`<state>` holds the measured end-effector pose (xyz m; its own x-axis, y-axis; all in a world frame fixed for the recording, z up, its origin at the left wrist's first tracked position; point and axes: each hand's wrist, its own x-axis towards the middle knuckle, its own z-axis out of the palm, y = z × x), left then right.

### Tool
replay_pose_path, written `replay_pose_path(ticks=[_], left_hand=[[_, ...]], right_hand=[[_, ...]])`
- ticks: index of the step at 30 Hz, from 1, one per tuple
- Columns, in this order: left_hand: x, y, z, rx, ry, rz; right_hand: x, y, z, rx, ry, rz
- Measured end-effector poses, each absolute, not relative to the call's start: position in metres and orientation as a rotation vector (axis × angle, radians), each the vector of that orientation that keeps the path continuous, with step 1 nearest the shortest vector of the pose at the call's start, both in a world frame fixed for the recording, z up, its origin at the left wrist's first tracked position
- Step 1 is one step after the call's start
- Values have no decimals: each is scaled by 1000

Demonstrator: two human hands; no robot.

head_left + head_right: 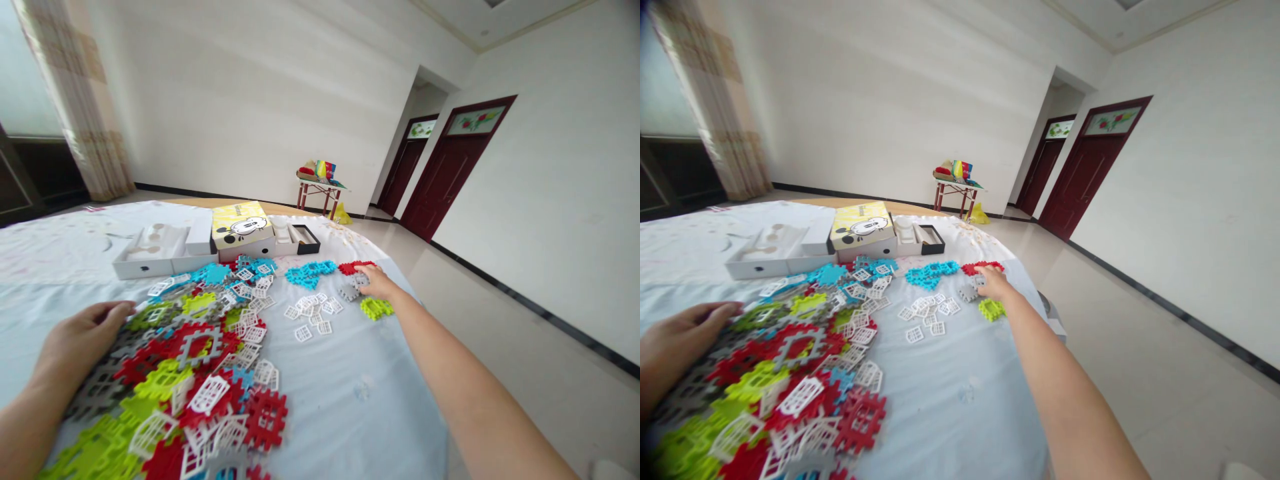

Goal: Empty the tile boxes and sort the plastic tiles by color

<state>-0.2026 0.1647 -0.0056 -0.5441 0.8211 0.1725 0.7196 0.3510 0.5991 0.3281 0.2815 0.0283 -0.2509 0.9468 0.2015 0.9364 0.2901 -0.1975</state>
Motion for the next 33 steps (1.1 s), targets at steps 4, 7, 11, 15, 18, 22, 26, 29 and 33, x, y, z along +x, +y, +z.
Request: replay_pose_path(ticks=[4, 7, 11, 15, 18, 22, 26, 29, 33], left_hand=[[-204, 164, -8, 1431, 2430, 964], [-208, 166, -12, 1427, 2424, 968], [-211, 169, -14, 1438, 2428, 957], [-206, 167, -10, 1424, 2437, 965], [-202, 164, -8, 1403, 2405, 1001], [-201, 163, -8, 1398, 2372, 1036], [-200, 162, -8, 1378, 2332, 1071], [-199, 160, -7, 1364, 2311, 1092], [-199, 161, -6, 1369, 2312, 1093]], right_hand=[[334, 288, 25, -1827, -2298, 33], [333, 287, 25, -1880, -2282, 11], [319, 280, 25, -1762, -2306, -17], [282, 269, 21, -1497, -2330, 0], [238, 253, 18, -1236, -2367, 94], [171, 219, 15, -930, -2435, 273], [118, 184, 19, -666, -2543, 416], [95, 169, 23, -589, -2566, 470], [82, 165, 20, -617, -2566, 481]])
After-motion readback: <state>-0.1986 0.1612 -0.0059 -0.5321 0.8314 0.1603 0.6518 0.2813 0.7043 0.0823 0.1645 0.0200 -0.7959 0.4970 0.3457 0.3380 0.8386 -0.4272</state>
